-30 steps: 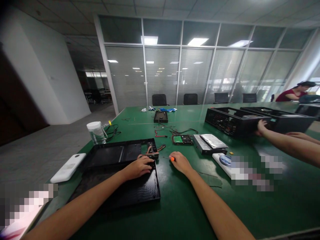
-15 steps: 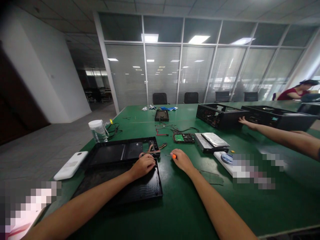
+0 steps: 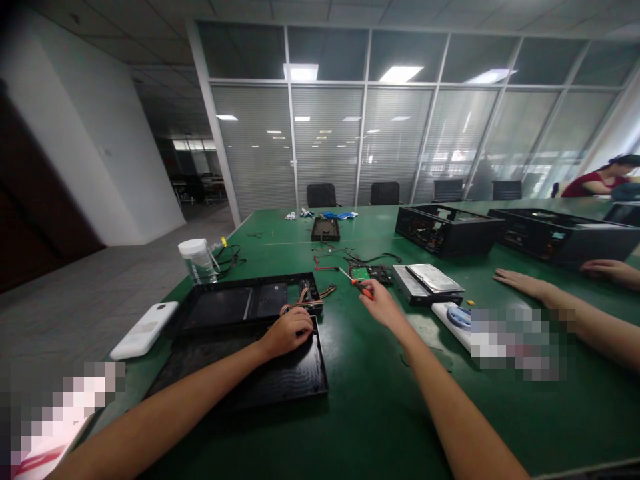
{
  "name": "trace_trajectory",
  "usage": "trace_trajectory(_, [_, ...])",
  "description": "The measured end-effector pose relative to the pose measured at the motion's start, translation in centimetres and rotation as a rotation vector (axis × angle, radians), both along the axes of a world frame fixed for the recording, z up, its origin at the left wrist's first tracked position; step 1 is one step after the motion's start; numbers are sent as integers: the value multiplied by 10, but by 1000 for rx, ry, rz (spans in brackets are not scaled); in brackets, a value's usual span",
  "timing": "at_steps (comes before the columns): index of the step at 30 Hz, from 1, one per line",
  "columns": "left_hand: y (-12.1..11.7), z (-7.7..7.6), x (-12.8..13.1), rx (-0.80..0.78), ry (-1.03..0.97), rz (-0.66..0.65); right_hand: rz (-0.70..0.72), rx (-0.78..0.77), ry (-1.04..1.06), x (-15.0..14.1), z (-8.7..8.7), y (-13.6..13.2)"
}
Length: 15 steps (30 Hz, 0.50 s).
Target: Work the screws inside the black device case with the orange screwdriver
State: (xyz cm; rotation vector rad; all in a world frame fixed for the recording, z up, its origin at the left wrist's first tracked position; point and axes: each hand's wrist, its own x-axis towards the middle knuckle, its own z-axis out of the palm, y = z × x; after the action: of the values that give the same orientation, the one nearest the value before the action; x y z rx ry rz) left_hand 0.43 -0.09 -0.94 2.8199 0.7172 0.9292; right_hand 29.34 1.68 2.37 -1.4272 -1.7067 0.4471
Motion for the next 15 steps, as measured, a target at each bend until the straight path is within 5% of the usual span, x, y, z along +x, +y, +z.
trace_trajectory(6, [-1, -2, 0, -115, -50, 154, -39, 241, 69, -24, 23, -28])
trace_trajectory(15, [-1, -4, -1, -129, -64, 152, -139, 368, -171, -54, 7, -39])
